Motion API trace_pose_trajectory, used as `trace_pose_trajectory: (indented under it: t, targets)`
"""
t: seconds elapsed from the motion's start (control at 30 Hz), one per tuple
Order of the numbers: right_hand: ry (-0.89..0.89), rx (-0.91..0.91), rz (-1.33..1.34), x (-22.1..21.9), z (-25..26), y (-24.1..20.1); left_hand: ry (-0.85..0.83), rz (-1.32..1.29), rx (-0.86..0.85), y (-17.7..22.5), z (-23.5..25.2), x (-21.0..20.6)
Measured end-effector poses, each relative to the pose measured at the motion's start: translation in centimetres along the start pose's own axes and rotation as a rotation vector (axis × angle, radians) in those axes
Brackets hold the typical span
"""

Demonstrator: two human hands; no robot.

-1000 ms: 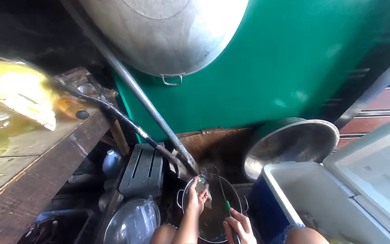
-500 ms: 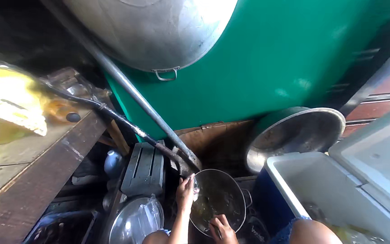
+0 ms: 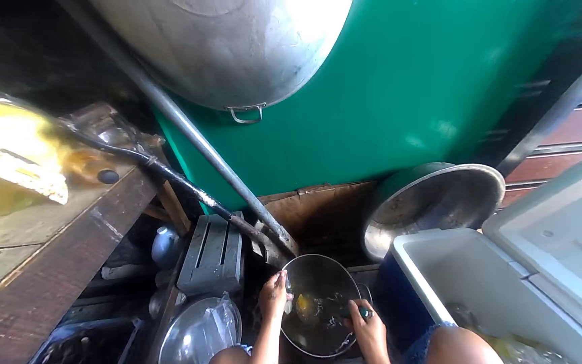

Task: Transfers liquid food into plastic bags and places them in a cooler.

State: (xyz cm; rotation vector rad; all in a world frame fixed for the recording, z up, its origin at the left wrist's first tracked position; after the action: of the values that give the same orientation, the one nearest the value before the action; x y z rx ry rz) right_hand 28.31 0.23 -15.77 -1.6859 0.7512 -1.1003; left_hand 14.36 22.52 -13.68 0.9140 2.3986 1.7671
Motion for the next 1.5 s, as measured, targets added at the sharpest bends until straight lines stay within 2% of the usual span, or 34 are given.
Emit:
trace_pose_trajectory:
  t: [0.2,0.33,0.43,0.6,0.73,0.8,0.97,1.1,1.2,1.3,1.4,1.5]
  targets:
    - [0.045,0.167,-0.105,2.9,1.6,-7.1,-0.003,-0.250,0.180,-1.0,-0.8,-1.2]
    - [0.093,0.271,-0.053,3.6,1.2,-12.2,-0.058,-0.337,0.316,-1.0,-1.0,-2.8]
    - [0.114,0.390,-0.035,3.2,-0.1,-14.4,-0.108,-0.453,0.403,-0.6,-1.3,-4.1]
    - [0.090,0.694,-0.234,2.0,-5.7,-15.4,-0.105,-0.666,0.485,0.5,-1.8,-5.8]
    - [0.028,0.992,-0.246,1.0,-8.9,-11.8,-0.061,-0.809,0.528,1.3,-1.5,-6.2]
    - [0.026,1.031,-0.227,1.2,-9.0,-10.6,-0.061,-0.833,0.513,1.3,-1.3,-6.1]
    - [0.000,0.866,-0.256,0.3,-5.9,-7.4,-0.061,-0.665,0.395,0.6,-1.1,-4.9]
    - [-0.161,0.765,-0.332,-2.5,-3.2,-2.9,-0.053,-0.501,0.242,0.7,-0.8,-3.2]
    - [-0.286,0.769,-0.360,-4.9,-3.2,-0.4,-0.036,-0.402,0.070,1.4,-0.8,-1.7]
    - [-0.398,0.699,-0.363,-6.9,-3.5,0.8,0.018,-0.256,-0.139,1.5,-0.4,-0.4]
    - [-0.339,0.478,-0.284,-7.9,-2.9,1.6,0.038,-0.074,-0.188,1.7,-0.5,0.5]
    - [-0.160,0.089,-0.047,-7.4,-1.0,3.1,0.052,0.005,-0.189,1.6,-0.6,0.9]
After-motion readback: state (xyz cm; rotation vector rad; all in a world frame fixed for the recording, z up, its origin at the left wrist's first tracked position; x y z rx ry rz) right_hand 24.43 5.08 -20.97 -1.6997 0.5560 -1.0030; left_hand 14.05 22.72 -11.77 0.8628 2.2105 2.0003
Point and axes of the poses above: each hand's wrist, its own z-axis towards the middle knuckle, its own x-axis out of the back of the hand, y = z × x, the point moved 5 cm from there along z, towards the middle knuckle
